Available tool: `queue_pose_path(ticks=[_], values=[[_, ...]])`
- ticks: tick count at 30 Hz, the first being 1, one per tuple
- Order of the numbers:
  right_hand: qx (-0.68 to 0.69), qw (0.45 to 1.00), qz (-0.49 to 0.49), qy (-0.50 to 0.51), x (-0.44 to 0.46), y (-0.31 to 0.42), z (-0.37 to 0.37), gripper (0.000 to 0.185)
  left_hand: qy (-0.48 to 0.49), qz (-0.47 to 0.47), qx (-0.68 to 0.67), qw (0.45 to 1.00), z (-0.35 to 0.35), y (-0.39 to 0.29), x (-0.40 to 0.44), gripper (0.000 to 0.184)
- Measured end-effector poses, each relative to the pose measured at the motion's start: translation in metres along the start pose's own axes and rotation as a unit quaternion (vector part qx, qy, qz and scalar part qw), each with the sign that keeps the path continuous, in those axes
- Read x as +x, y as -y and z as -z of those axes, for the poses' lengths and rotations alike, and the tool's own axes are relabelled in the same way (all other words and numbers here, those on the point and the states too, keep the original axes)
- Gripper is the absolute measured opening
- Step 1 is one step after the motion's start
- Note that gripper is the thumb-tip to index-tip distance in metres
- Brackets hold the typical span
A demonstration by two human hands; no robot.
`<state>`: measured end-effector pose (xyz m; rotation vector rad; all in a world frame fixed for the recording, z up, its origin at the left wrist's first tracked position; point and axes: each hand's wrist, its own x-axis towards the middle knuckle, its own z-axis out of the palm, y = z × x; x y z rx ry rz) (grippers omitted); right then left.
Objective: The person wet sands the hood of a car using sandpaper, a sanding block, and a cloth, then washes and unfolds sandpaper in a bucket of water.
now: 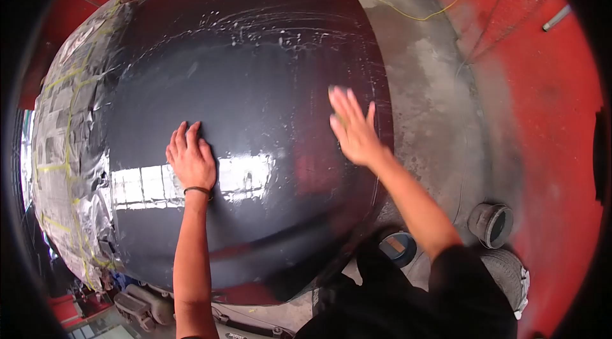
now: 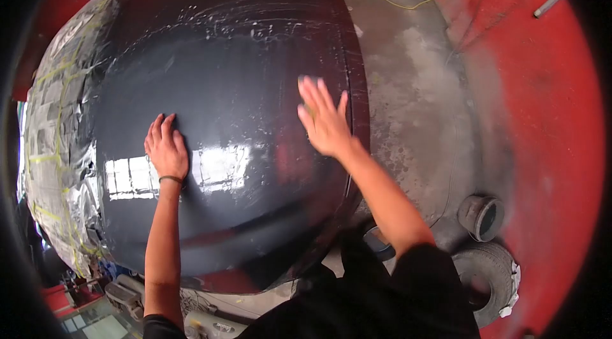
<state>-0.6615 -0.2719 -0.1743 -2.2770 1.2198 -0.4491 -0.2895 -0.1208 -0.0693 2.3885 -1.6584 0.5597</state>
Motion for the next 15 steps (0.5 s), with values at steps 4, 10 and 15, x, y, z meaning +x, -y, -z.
queue_pose_path(ticks=[4,10,15], values=[[-0.02,0.998,0.002,0.06,-0.033,-0.024,0.009,0.067,-0.001,-0.008,0.004,1.0,0.002,-0.002,0.001,0.04],[0.036,0.995,-0.092,0.02,0.144,-0.096,0.023,0.07,-0.005,-0.01,0.008,1.0,-0.003,-0.001,0.002,0.04],[0.043,0.999,-0.02,-0.023,0.005,-0.069,0.005,0.064,-0.014,-0.015,0.005,1.0,-0.002,-0.001,0.005,0.041]])
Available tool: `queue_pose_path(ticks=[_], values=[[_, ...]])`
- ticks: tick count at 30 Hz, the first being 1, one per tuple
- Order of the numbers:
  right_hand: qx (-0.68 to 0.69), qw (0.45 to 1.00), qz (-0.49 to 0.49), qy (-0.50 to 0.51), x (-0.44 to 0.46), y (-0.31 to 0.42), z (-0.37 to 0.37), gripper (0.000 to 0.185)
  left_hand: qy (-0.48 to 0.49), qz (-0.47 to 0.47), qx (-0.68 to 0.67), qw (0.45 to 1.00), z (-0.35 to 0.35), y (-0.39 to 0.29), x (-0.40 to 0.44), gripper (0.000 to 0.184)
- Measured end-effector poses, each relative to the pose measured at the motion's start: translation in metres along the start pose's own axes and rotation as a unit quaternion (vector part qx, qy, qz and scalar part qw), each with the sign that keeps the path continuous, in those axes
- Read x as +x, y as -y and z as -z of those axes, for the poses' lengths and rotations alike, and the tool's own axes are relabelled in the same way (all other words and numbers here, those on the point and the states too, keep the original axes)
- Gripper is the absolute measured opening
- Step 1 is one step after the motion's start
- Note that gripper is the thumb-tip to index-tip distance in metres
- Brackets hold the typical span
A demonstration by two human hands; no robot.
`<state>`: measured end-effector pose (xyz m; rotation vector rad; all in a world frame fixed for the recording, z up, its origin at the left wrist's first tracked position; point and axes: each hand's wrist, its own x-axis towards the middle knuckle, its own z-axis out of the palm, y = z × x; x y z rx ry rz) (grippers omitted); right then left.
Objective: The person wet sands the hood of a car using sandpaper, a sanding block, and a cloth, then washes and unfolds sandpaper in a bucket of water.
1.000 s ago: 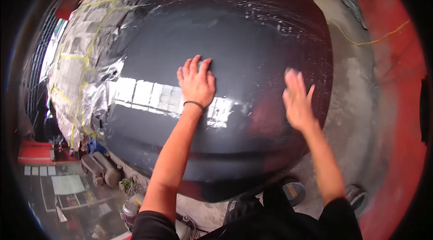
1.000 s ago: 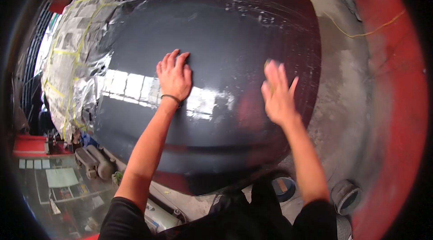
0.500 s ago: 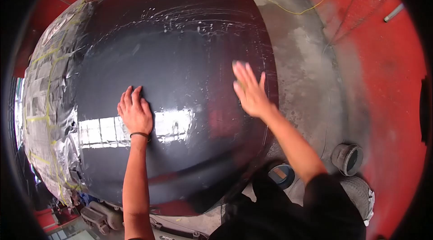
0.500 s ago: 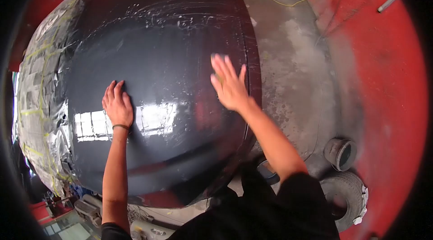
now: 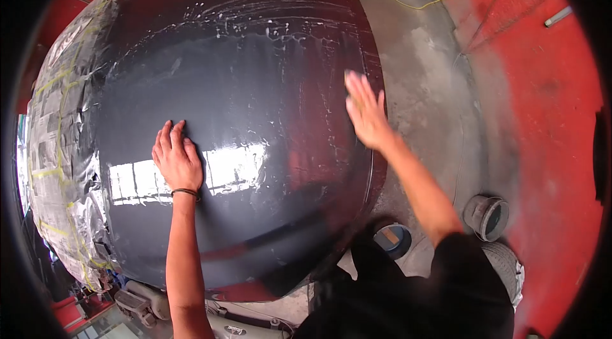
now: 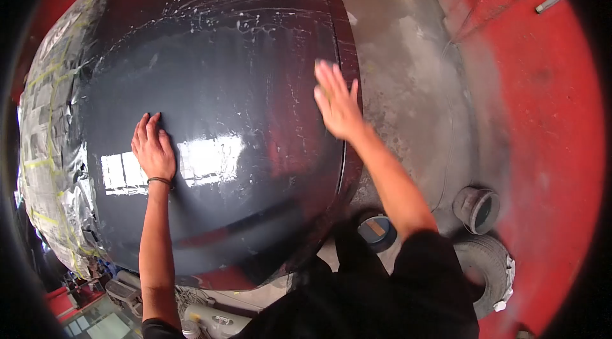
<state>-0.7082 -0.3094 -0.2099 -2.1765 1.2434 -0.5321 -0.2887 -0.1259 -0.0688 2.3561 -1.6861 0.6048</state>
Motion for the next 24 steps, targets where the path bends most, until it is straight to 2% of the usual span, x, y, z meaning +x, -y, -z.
queue_pose_path(ticks=[2,4,6,10,13,14,18,21,24], values=[[0.006,0.999,-0.005,0.04,-0.086,0.013,-0.009,0.066,0.003,0.0,-0.001,1.0,0.001,0.0,-0.003,0.041],[-0.004,0.999,0.015,0.05,-0.102,0.017,-0.007,0.066,-0.005,0.002,0.006,1.0,-0.003,0.001,-0.002,0.04],[-0.039,0.998,0.035,0.037,-0.055,0.003,0.001,0.067,-0.002,-0.006,0.007,1.0,-0.003,0.003,-0.004,0.04],[0.017,0.999,-0.029,0.003,0.065,-0.021,0.005,0.067,0.0,-0.006,0.009,1.0,-0.004,0.005,-0.004,0.039],[0.02,0.999,-0.02,-0.033,0.007,0.003,-0.004,0.065,0.001,0.002,0.019,1.0,-0.005,0.005,-0.005,0.039],[0.017,0.999,-0.01,-0.033,-0.036,0.019,-0.008,0.065,-0.001,0.005,0.021,1.0,-0.005,0.005,-0.005,0.039],[0.011,0.998,-0.023,0.05,-0.217,0.074,-0.039,0.073,-0.007,0.01,0.014,1.0,-0.008,0.007,-0.006,0.04],[-0.041,0.997,-0.029,0.057,-0.183,0.067,-0.026,0.069,-0.006,0.017,0.031,0.999,-0.01,0.01,-0.007,0.041],[-0.021,0.992,-0.123,0.029,-0.094,0.044,-0.016,0.068,-0.012,0.019,0.041,0.999,-0.015,0.01,-0.009,0.041]])
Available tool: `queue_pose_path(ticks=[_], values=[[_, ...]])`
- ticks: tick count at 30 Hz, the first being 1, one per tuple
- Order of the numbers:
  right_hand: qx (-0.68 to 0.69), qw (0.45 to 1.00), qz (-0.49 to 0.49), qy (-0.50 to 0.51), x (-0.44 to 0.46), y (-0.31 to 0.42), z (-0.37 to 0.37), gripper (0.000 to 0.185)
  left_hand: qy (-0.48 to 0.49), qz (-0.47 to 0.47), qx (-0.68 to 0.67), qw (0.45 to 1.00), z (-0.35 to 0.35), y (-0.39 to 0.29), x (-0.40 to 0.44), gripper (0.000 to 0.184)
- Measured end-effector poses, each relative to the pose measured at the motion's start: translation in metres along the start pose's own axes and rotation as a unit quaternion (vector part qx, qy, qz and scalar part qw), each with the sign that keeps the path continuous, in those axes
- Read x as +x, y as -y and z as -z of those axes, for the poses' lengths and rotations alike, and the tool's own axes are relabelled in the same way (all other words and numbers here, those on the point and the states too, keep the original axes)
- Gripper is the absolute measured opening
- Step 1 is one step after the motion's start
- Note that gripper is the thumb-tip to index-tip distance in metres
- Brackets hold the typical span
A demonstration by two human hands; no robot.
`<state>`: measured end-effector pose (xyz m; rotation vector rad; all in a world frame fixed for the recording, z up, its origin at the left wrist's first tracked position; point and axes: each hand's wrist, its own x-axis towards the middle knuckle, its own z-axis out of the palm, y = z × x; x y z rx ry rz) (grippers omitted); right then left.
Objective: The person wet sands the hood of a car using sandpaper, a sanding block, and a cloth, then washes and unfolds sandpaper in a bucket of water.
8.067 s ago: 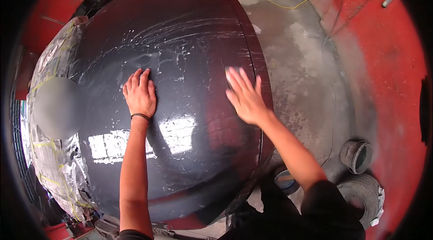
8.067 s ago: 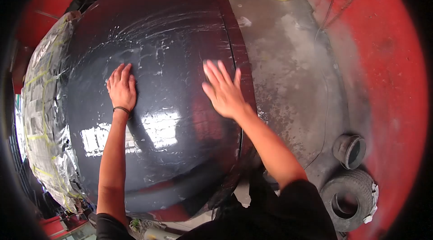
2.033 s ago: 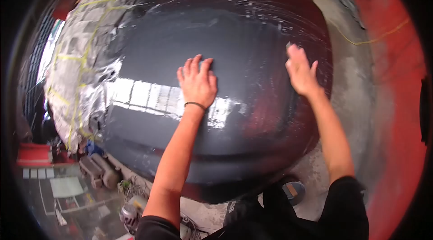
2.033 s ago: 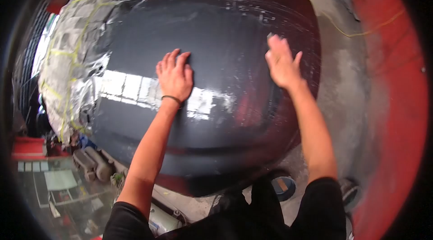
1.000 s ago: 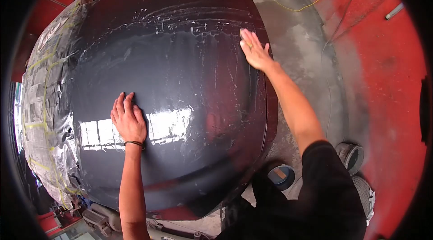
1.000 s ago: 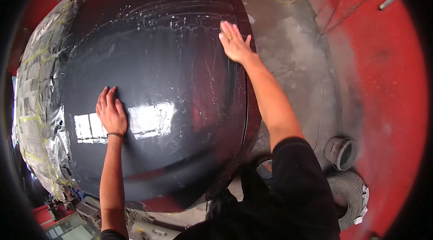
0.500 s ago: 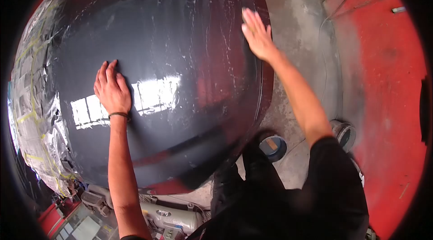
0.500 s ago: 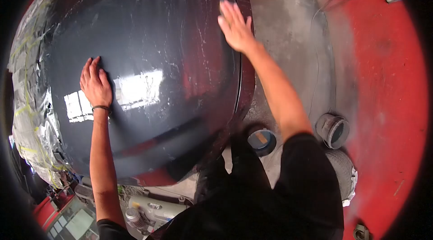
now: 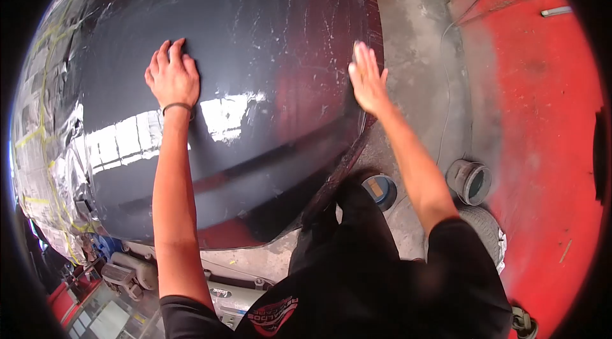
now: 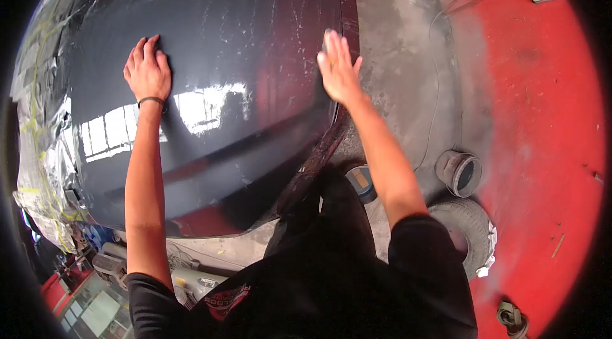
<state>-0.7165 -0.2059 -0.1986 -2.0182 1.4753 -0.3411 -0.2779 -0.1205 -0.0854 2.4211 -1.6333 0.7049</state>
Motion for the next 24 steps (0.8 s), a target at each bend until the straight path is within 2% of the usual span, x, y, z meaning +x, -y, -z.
queue_pose_path(ticks=[3,6,9,11,12,14,16,18,20,22,23,24], values=[[-0.001,0.999,-0.023,-0.041,-0.004,0.007,-0.01,0.065,-0.005,0.001,0.008,1.0,0.002,0.001,0.0,0.04],[0.011,0.996,0.016,-0.093,-0.082,0.021,-0.034,0.062,-0.001,0.009,0.012,1.0,0.001,-0.001,0.001,0.04],[-0.03,0.998,0.025,-0.044,-0.155,0.075,-0.046,0.064,0.002,0.012,0.009,1.0,0.002,-0.002,-0.003,0.039],[-0.014,0.997,0.073,0.025,-0.177,0.145,-0.043,0.066,-0.007,0.013,0.005,1.0,0.001,-0.002,0.001,0.039],[0.009,0.991,0.132,0.006,-0.186,0.161,-0.059,0.064,-0.008,0.014,0.002,1.0,0.0,-0.003,-0.001,0.039],[-0.031,0.981,0.19,0.036,-0.187,0.167,-0.058,0.062,-0.012,0.013,0.001,1.0,0.0,0.0,0.0,0.039],[-0.091,0.978,0.176,0.062,-0.169,0.138,-0.032,0.058,-0.005,0.008,-0.022,1.0,-0.003,0.002,0.003,0.04],[-0.087,0.985,0.147,0.026,-0.147,0.106,-0.024,0.057,-0.007,0.011,-0.02,1.0,-0.003,0.001,0.001,0.039],[-0.079,0.99,0.119,0.012,-0.142,0.104,-0.034,0.058,-0.015,0.012,-0.018,1.0,-0.004,0.002,0.0,0.038],[-0.034,0.997,0.063,-0.037,-0.156,0.136,-0.055,0.061,-0.018,0.012,-0.025,0.999,-0.003,0.001,0.0,0.039],[-0.047,0.994,0.096,0.007,-0.166,0.146,-0.055,0.064,-0.022,0.007,-0.028,0.999,-0.004,0.002,0.0,0.039],[0.001,0.991,0.133,-0.011,-0.176,0.15,-0.057,0.062,-0.016,0.007,-0.022,1.0,-0.003,0.002,0.001,0.039]])
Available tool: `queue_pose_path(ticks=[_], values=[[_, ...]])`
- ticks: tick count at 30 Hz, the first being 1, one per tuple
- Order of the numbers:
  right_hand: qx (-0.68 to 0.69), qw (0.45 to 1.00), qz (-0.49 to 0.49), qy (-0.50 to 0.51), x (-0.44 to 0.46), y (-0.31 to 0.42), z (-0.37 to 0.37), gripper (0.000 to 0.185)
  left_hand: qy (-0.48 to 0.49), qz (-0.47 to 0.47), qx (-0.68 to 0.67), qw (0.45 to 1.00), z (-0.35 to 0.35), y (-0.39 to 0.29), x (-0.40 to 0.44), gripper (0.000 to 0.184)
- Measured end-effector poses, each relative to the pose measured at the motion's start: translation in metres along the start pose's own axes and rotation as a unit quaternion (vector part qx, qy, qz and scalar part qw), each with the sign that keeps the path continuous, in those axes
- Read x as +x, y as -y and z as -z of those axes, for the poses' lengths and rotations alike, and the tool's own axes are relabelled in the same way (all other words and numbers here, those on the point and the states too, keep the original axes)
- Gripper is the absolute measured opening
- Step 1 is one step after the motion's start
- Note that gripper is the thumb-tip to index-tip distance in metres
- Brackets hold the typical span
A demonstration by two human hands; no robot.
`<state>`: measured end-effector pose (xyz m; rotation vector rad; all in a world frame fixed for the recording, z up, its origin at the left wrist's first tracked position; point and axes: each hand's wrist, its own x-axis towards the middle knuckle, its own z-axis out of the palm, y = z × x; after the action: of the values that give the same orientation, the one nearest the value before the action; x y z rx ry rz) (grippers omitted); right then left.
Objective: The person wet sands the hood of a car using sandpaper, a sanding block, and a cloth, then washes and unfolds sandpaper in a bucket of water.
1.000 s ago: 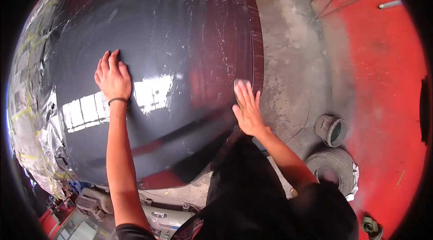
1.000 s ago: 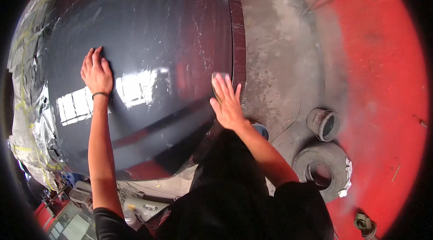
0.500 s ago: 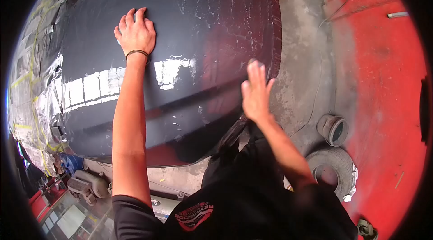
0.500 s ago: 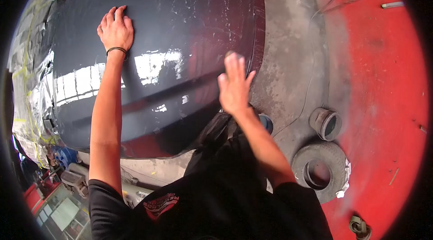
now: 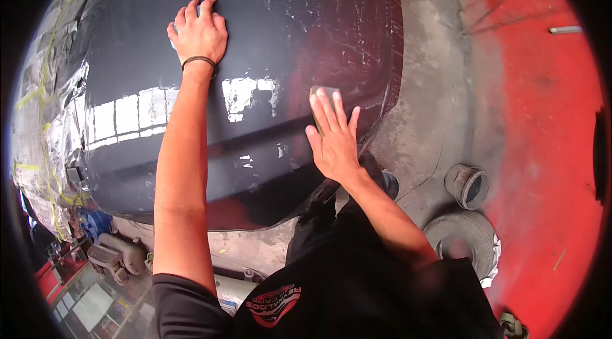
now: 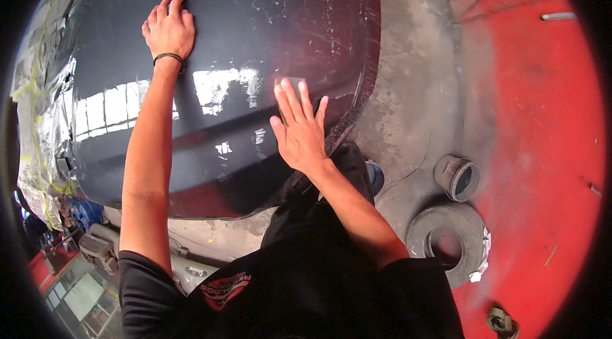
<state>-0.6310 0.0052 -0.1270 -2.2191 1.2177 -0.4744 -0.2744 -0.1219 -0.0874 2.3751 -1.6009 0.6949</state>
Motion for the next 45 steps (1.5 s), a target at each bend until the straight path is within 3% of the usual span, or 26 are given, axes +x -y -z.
queue_pose_path(ticks=[2,7,8,10,11,14,18,20,22,25,28,30,32,34,37,40,43,45], values=[[-0.101,0.992,0.033,0.069,0.008,-0.02,0.023,0.06,0.011,0.003,0.013,1.0,0.002,0.001,-0.001,0.039],[-0.085,0.99,-0.116,-0.005,0.057,-0.07,0.032,0.059,-0.027,-0.013,-0.011,0.999,-0.004,0.005,-0.004,0.034],[-0.061,0.991,-0.108,-0.04,0.054,-0.059,0.024,0.061,-0.034,-0.021,-0.021,0.999,-0.004,0.006,-0.004,0.033],[-0.106,0.993,-0.028,0.041,0.034,-0.023,0.018,0.062,-0.044,-0.027,-0.044,0.998,-0.001,0.01,0.0,0.03],[-0.06,0.997,0.05,0.027,0.019,-0.018,0.003,0.062,-0.042,-0.027,-0.059,0.997,-0.001,0.01,0.001,0.029],[-0.093,0.994,0.046,0.033,0.054,-0.028,0.026,0.06,-0.055,-0.053,-0.088,0.993,0.007,0.01,-0.004,0.022],[-0.094,0.994,-0.055,-0.02,0.107,-0.031,0.023,0.06,-0.011,-0.11,-0.134,0.985,0.035,-0.007,-0.018,0.022],[-0.063,0.996,-0.003,0.071,0.077,0.025,0.045,0.062,0.045,-0.117,-0.154,0.98,0.055,-0.029,-0.014,0.024],[-0.067,0.987,0.139,0.037,0.034,0.027,-0.003,0.063,0.055,-0.167,-0.16,0.971,0.061,-0.047,-0.003,0.033],[-0.126,0.983,0.121,0.047,0.072,0.013,0.023,0.061,0.08,-0.178,-0.135,0.971,0.08,-0.073,0.016,0.036],[-0.104,0.991,0.083,0.015,0.119,0.001,0.027,0.06,0.089,-0.152,-0.13,0.976,0.094,-0.076,0.02,0.037],[-0.099,0.993,0.069,0.011,0.1,0.022,0.021,0.061,0.068,-0.132,-0.139,0.979,0.094,-0.069,0.017,0.037],[-0.095,0.969,0.209,0.096,0.061,0.025,0.011,0.063,0.079,-0.073,-0.129,0.986,0.094,-0.051,0.001,0.034],[-0.116,0.955,0.242,0.126,0.066,0.023,0.021,0.062,0.067,0.0,-0.117,0.991,0.092,-0.024,-0.025,0.032],[-0.167,0.955,0.234,0.079,0.155,0.013,0.033,0.06,0.042,0.104,-0.034,0.993,0.106,0.026,-0.092,0.021],[-0.165,0.957,0.23,0.069,0.221,0.01,0.02,0.059,-0.017,0.23,0.04,0.972,0.119,0.057,-0.177,0.041],[-0.129,0.929,0.323,0.128,0.153,0.01,0.027,0.061,-0.119,0.337,0.05,0.933,0.106,0.049,-0.228,0.052],[-0.121,0.9,0.379,0.177,0.1,-0.016,0.028,0.063,-0.117,0.363,0.054,0.923,0.109,0.035,-0.232,0.055]])
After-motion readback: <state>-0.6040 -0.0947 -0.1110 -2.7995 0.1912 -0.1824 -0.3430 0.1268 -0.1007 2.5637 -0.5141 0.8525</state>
